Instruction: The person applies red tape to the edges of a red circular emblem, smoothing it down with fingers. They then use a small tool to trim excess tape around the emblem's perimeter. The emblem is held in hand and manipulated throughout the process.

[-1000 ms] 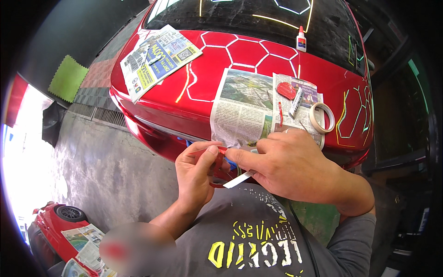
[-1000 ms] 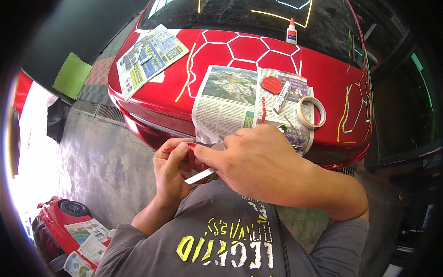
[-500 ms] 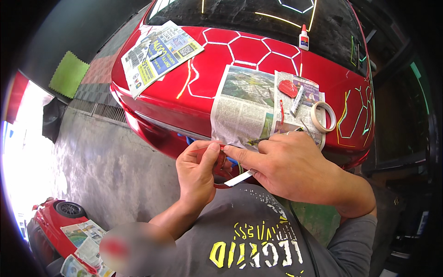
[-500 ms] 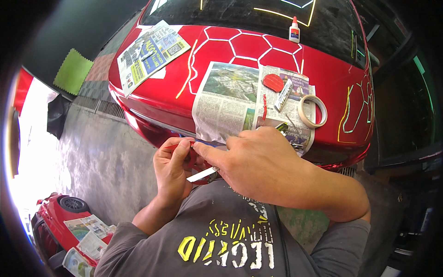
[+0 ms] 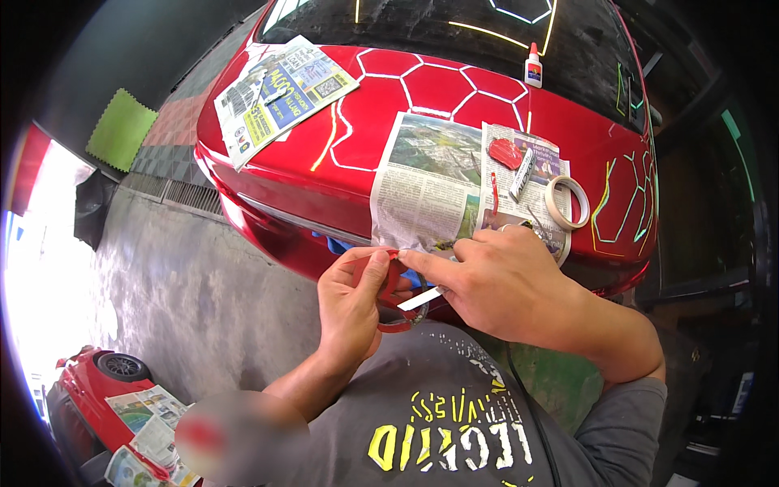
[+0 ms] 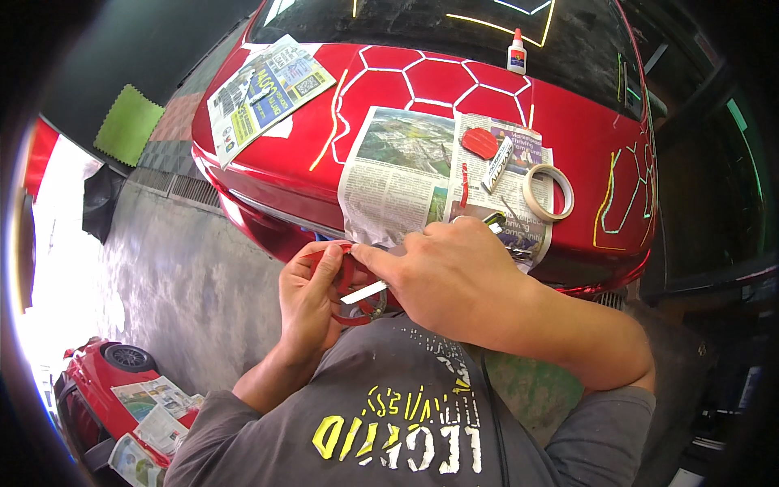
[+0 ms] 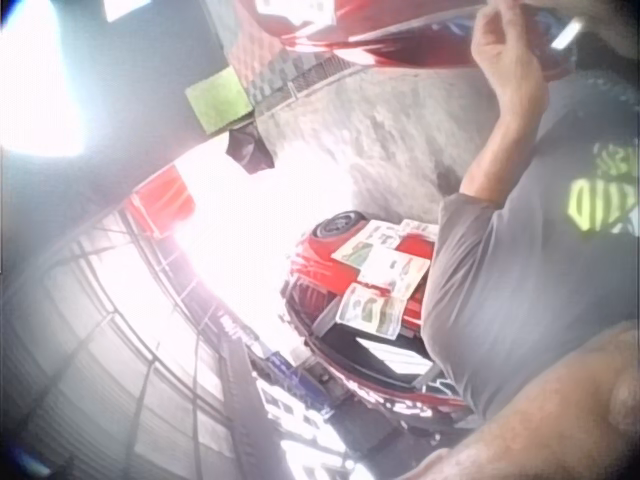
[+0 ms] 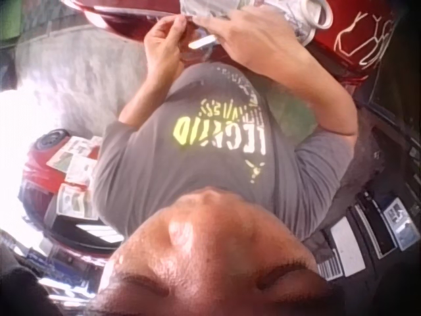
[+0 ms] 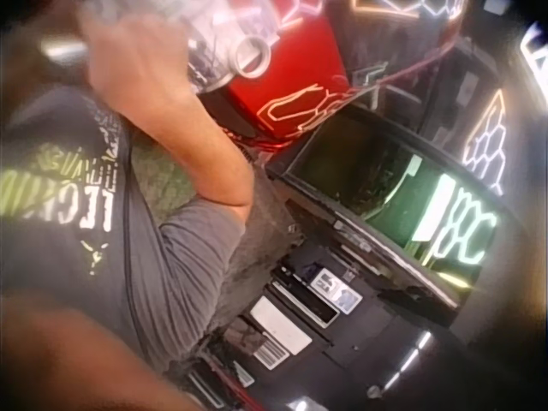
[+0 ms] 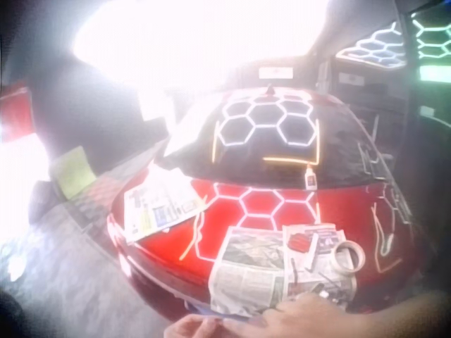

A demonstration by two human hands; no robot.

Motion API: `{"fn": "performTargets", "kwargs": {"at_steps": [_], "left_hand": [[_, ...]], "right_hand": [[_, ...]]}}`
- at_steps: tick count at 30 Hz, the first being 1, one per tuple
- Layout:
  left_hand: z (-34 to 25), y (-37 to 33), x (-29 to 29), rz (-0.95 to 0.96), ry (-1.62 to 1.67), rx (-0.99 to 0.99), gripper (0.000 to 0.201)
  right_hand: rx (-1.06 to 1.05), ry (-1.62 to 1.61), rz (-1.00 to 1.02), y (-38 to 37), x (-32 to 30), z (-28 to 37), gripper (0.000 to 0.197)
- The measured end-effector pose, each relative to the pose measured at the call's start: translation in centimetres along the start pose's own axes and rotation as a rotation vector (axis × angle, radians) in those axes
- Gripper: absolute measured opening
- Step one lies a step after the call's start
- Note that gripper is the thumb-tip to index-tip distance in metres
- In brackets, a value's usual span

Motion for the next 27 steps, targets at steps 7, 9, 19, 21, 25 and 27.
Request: {"fn": "performTargets", "kwargs": {"at_steps": [7, 9, 19, 21, 25, 27], "left_hand": [[-0.1, 0.4, 1.2, 0.153, 0.108, -0.112, 0.018], [-0.7, 0.2, 1.4, 0.152, 0.073, -0.087, 0.017], [-1.0, -4.3, -1.0, 0.055, 0.0, -0.018, 0.018], [0.4, -4.7, -2.0, 0.027, 0.006, -0.059, 0.017], [1.1, -5.2, -2.1, 0.014, -0.017, -0.056, 0.015], [1.5, -5.3, -2.4, 0.018, -0.019, -0.088, 0.015]], "right_hand": [[0.032, -0.112, -0.05, 0.7, -2.3, -0.1, 0.031], [0.074, -0.117, -0.097, 0.6, -3.2, -0.4, 0.031], [0.045, 0.131, -0.397, -2.0, -0.8, -2.1, 0.038], [0.08, 0.156, -0.438, -1.8, 1.5, -3.0, 0.039], [0.131, 0.185, -0.43, -1.6, 3.1, -4.2, 0.038], [0.156, 0.163, -0.399, -1.6, 3.3, -4.7, 0.038]]}}
Point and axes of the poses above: each hand's wrist, its own y-axis away from the middle knuckle, its own x-axis out of the palm, z = x × y, the point moved 9 cm from there along -y, towards the middle knuckle, and after that the axes turned 4 degrees about -x, right-handed, at the moved point
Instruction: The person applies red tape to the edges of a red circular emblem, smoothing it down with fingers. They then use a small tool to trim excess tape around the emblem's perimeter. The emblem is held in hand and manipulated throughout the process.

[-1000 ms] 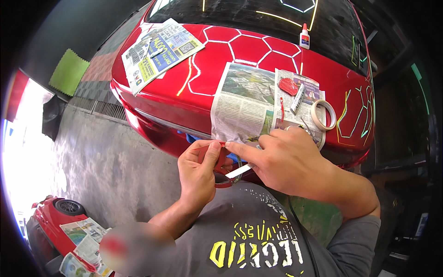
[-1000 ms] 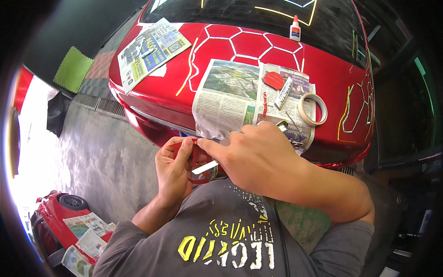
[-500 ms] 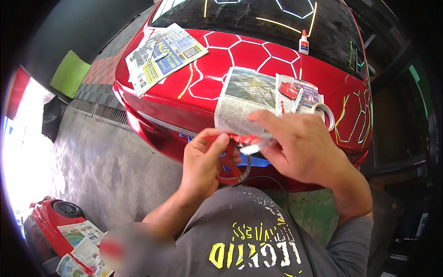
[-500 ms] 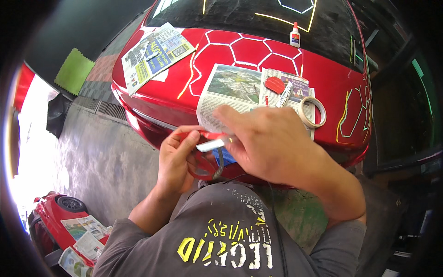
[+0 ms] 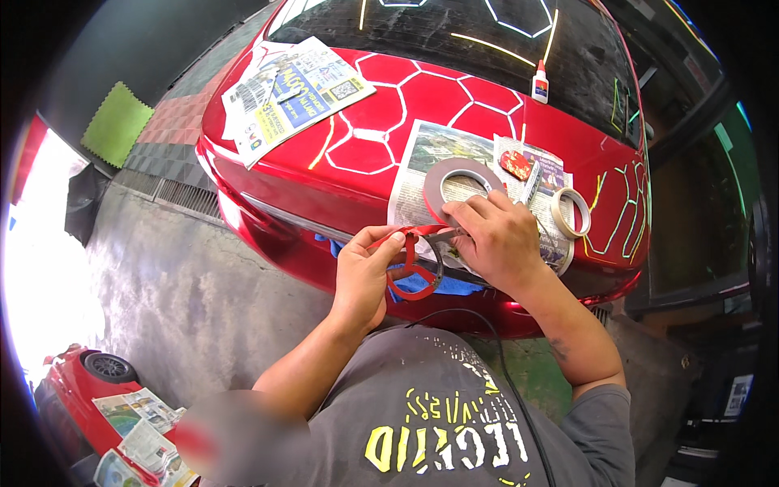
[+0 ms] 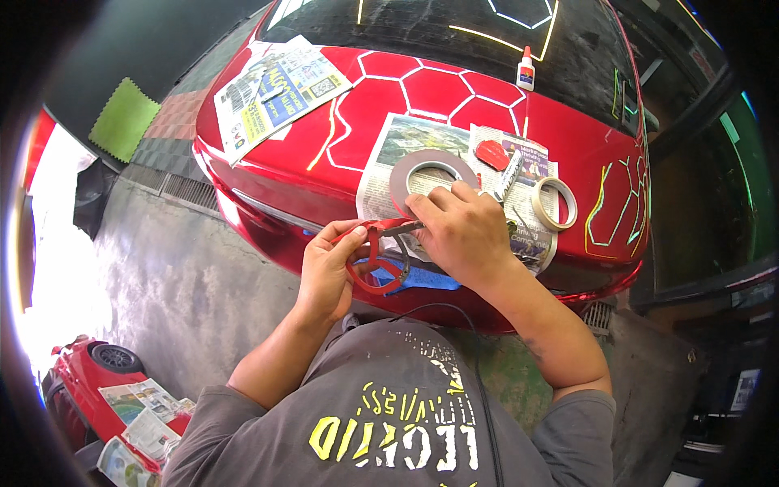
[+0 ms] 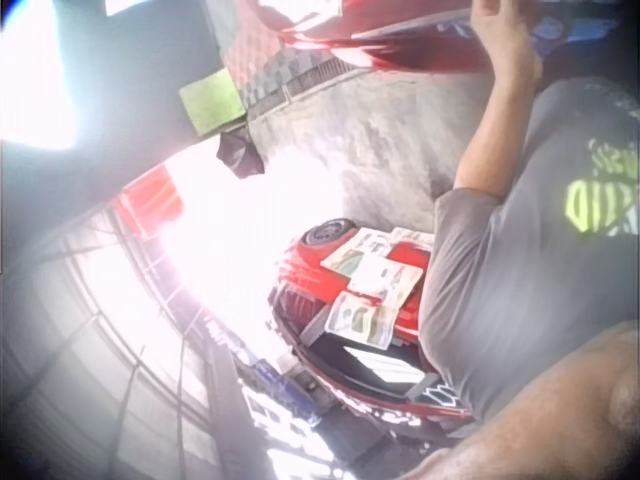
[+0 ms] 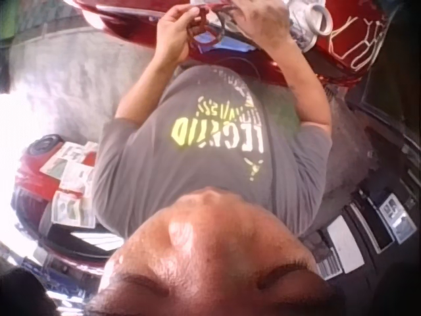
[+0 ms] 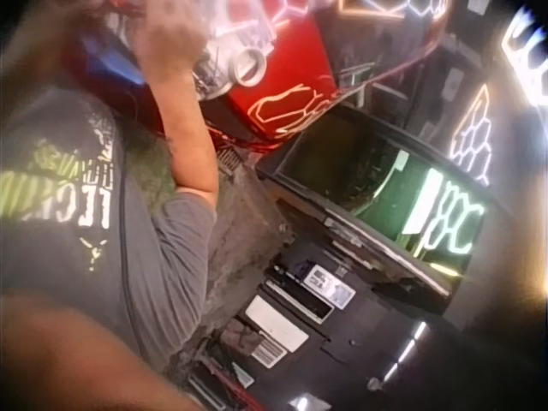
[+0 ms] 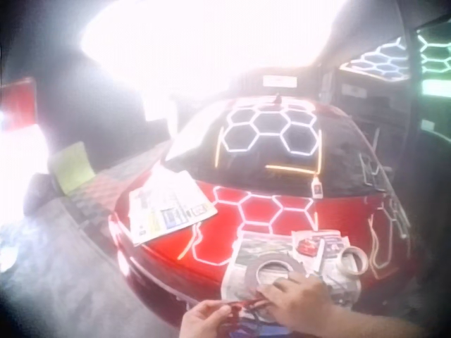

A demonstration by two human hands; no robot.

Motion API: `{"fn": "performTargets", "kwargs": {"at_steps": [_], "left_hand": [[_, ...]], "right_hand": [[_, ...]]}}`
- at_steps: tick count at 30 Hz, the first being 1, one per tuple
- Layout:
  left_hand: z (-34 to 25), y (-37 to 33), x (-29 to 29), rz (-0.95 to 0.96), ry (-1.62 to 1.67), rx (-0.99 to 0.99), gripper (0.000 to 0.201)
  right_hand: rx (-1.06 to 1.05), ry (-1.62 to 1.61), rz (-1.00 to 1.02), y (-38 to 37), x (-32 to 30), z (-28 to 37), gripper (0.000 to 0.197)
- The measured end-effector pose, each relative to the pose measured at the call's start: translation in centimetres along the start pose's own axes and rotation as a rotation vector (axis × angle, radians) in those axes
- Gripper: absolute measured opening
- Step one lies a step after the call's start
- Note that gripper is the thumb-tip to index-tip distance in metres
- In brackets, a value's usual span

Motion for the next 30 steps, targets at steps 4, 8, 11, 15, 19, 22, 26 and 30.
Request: {"fn": "performTargets", "kwargs": {"at_steps": [4, 8, 11, 15, 19, 22, 26, 30], "left_hand": [[0.1, -0.2, 0.2, 0.014, 0.001, -0.014, 0.018], [0.0, -0.4, 0.3, 0.026, -0.013, -0.019, 0.02], [0.2, -0.4, 0.5, 0.039, -0.003, -0.046, 0.022], [0.4, -0.4, 0.6, 0.066, 0.01, -0.052, 0.024], [0.3, -0.2, 0.8, 0.076, -0.008, -0.041, 0.025], [0.2, 0.0, 1.0, 0.066, -0.02, -0.03, 0.024], [0.4, 0.1, 1.3, 0.089, 0.012, 0.009, 0.021], [0.2, 0.2, 1.5, 0.072, -0.049, 0.083, 0.021]], "right_hand": [[0.067, -0.041, 0.031, 0.0, 0.0, -0.1, 0.038], [0.127, -0.071, 0.012, 0.2, 0.3, -0.4, 0.036], [0.153, -0.101, 0.006, 0.2, 0.4, -0.6, 0.036], [0.142, -0.207, -0.001, 0.0, 0.1, -0.3, 0.034], [0.154, -0.28, 0.01, 0.1, 0.2, -0.5, 0.029], [0.159, -0.348, 0.011, 0.0, 0.4, -0.7, 0.025], [0.159, -0.406, 0.032, -0.3, 0.9, -0.4, 0.02], [0.175, -0.394, 0.08, -0.6, 1.3, -0.4, 0.019]]}}
Point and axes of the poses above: each hand's wrist, its own y-axis away from the middle knuckle, its own x-axis out of the palm, z = x × y, the point moved 9 cm from there along -y, towards the middle knuckle, and after that the axes turned 4 degrees about -x, right-handed, at the moved point
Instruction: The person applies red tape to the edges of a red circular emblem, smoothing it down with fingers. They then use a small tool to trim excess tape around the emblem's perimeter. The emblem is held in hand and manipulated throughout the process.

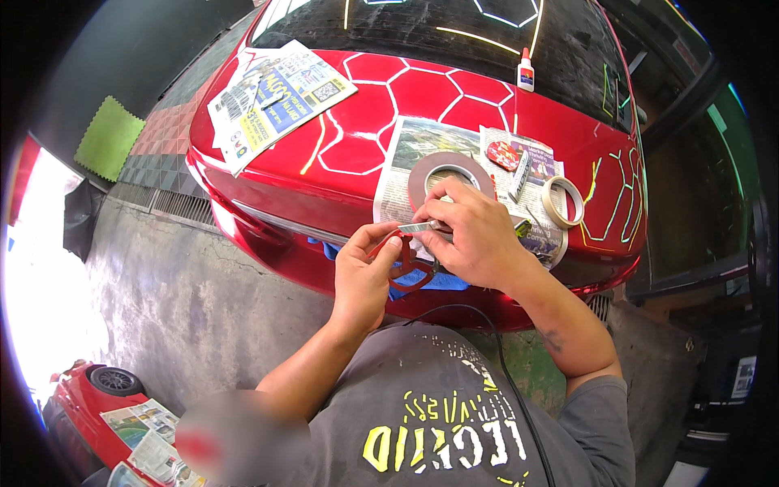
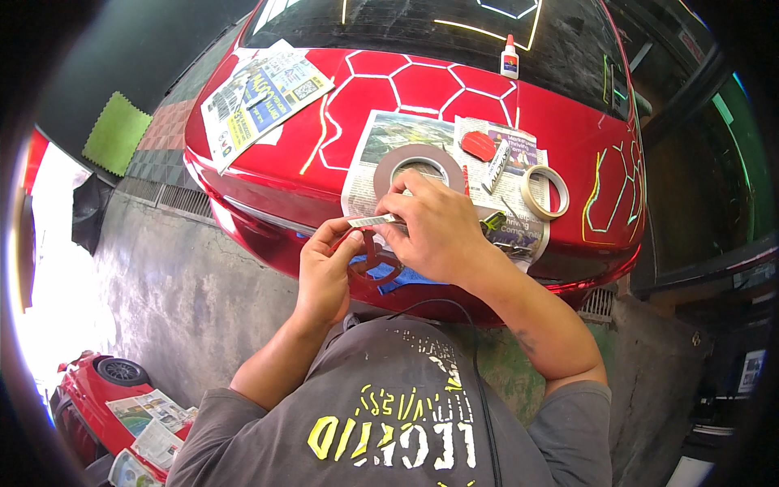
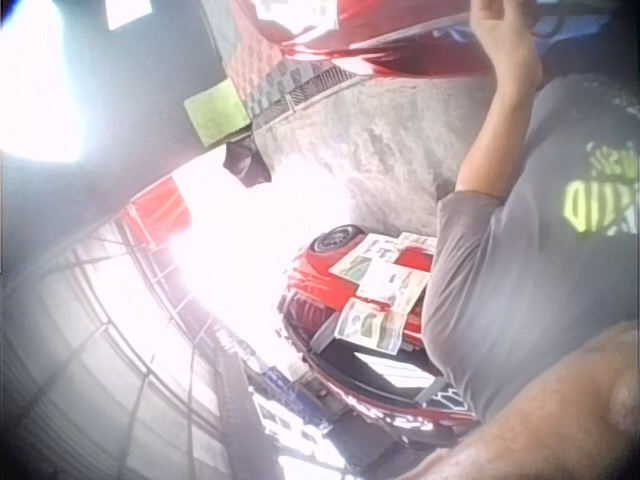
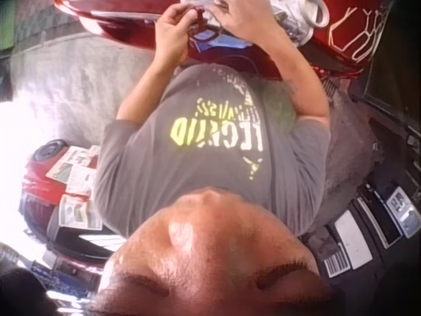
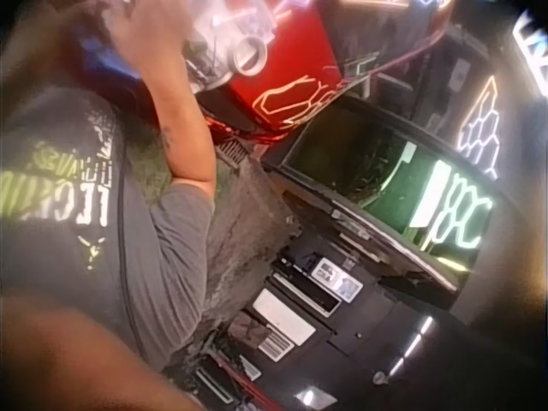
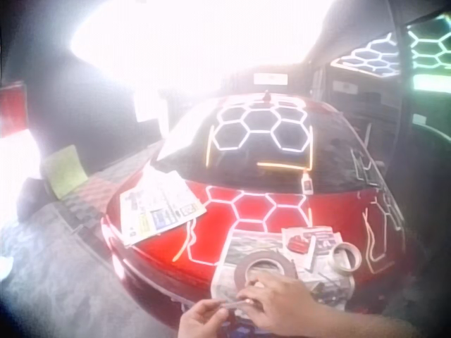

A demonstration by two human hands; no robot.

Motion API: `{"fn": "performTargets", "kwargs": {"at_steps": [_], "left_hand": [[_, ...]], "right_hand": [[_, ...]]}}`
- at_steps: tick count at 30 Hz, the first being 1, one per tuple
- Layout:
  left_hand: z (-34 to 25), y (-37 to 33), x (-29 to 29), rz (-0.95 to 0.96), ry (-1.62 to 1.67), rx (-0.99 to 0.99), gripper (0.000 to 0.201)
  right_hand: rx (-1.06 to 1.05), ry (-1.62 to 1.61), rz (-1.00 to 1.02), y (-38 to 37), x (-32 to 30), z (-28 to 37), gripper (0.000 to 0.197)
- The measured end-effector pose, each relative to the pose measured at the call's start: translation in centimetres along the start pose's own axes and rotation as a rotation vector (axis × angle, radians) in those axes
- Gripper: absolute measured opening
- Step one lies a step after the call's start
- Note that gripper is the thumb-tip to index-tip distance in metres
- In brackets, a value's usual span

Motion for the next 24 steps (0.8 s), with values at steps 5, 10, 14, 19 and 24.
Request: {"fn": "performTargets", "kwargs": {"at_steps": [5, 10, 14, 19, 24], "left_hand": [[-0.3, 0.3, 0.5, -0.003, -0.026, 0.023, 0.022], [-0.4, 0.4, 0.6, 0.005, 0.008, 0.006, 0.023], [-0.7, 0.4, 0.1, -0.023, -0.031, 0.028, 0.027], [-0.9, 0.5, 0.3, -0.046, -0.186, 0.071, 0.028], [-1.7, 0.1, 0.4, -0.08, -0.238, 0.163, 0.02]], "right_hand": [[0.015, -0.008, 0.04, -0.2, 0.0, -0.1, 0.021], [0.053, -0.034, 0.013, -0.2, -0.8, 0.1, 0.028], [0.101, -0.135, -0.018, 1.8, -3.1, 1.4, 0.028], [0.118, -0.185, -0.063, 4.4, -3.7, 0.3, 0.014], [-0.038, 0.111, -0.097, 3.3, -6.1, 0.9, 0.019]]}}
Point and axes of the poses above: each hand's wrist, its own y-axis away from the middle knuckle, its own x-axis out of the palm, z = x × y, the point moved 9 cm from there along -y, towards the middle knuckle, and after that the axes turned 4 degrees about -x, right-handed, at the moved point
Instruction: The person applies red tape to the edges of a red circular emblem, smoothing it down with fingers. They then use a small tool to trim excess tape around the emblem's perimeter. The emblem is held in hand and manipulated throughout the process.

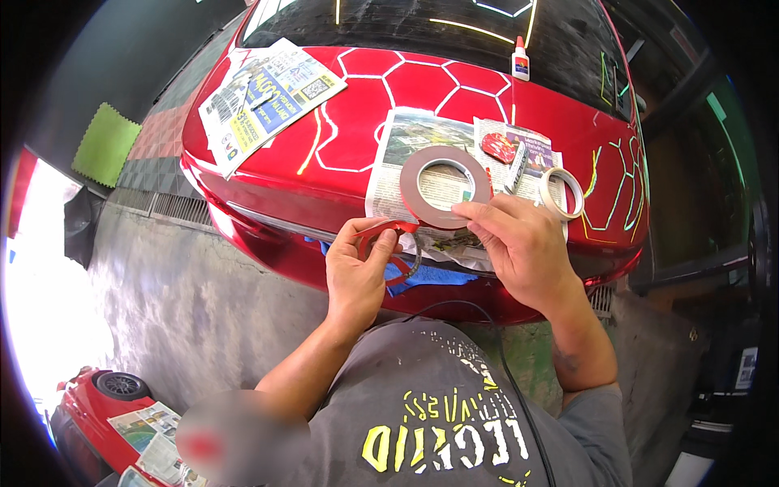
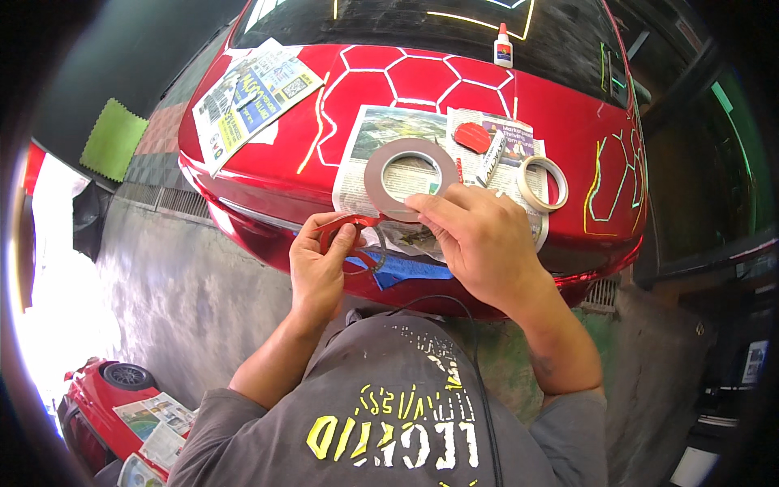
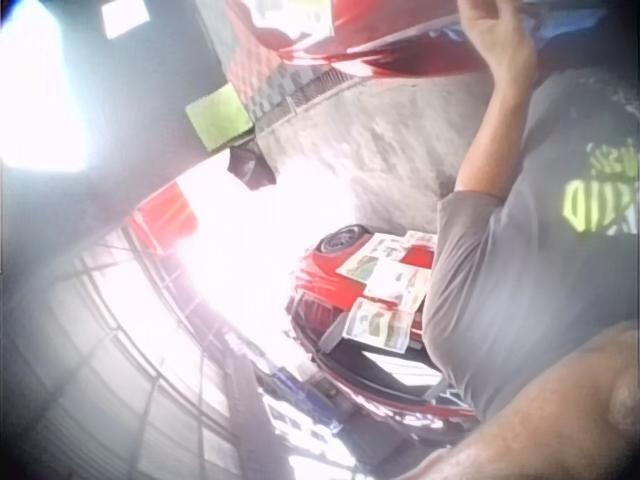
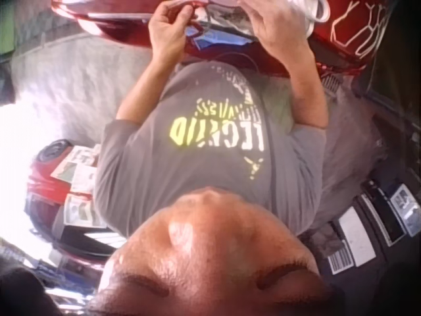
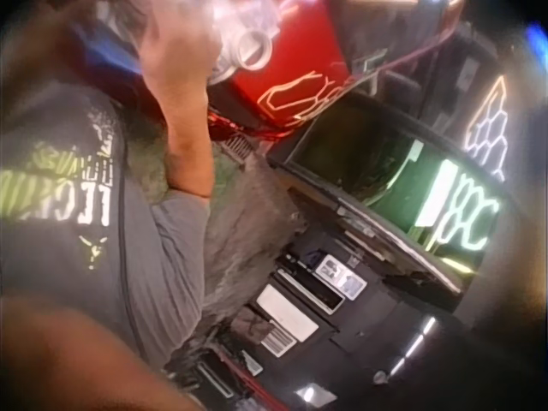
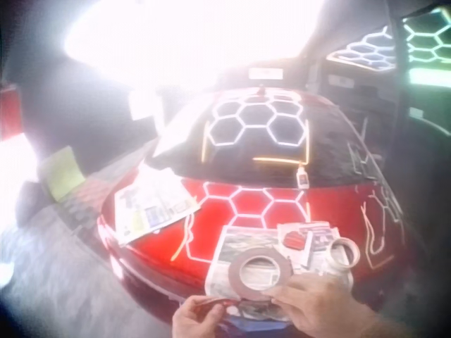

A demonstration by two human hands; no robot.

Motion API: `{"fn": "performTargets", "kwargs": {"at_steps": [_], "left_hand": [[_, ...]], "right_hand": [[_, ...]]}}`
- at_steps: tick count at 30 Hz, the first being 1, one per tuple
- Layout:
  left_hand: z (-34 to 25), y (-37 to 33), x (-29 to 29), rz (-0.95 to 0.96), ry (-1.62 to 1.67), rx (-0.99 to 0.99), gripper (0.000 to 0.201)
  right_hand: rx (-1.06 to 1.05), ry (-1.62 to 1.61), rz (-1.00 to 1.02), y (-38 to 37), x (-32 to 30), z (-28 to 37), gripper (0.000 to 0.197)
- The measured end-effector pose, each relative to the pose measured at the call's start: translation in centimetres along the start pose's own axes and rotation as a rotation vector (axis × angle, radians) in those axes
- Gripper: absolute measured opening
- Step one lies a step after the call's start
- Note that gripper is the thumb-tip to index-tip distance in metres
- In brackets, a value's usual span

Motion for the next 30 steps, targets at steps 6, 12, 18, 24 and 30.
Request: {"fn": "performTargets", "kwargs": {"at_steps": [6, 12, 18, 24, 30], "left_hand": [[0.1, -0.6, 0.9, 0.089, 0.113, -0.101, 0.019], [0.2, 0.7, 1.5, 0.169, 0.255, -0.051, 0.04], [-1.0, 2.5, 1.9, 0.235, 0.076, 0.069, 0.05], [-0.8, 3.3, 2.2, 0.227, -0.085, 0.12, 0.056], [-1.3, 3.4, 2.2, 0.25, -0.179, 0.207, 0.059]], "right_hand": [[-0.077, -0.021, 0.016, -0.9, 0.8, -0.9, 0.024], [0.059, -0.089, 0.121, -0.7, 1.9, 0.7, 0.008], [0.341, -0.45, 0.253, 0.9, 4.7, -0.3, 0.015], [0.253, -0.309, 0.301, 0.2, 4.2, 0.1, 0.017], [0.203, -0.204, 0.33, -0.2, 4.0, 0.4, 0.015]]}}
Point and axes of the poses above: each hand's wrist, its own y-axis away from the middle knuckle, its own x-axis out of the palm, z = x × y, the point moved 9 cm from there along -y, towards the middle knuckle, and after that the axes turned 4 degrees about -x, right-handed, at the moved point
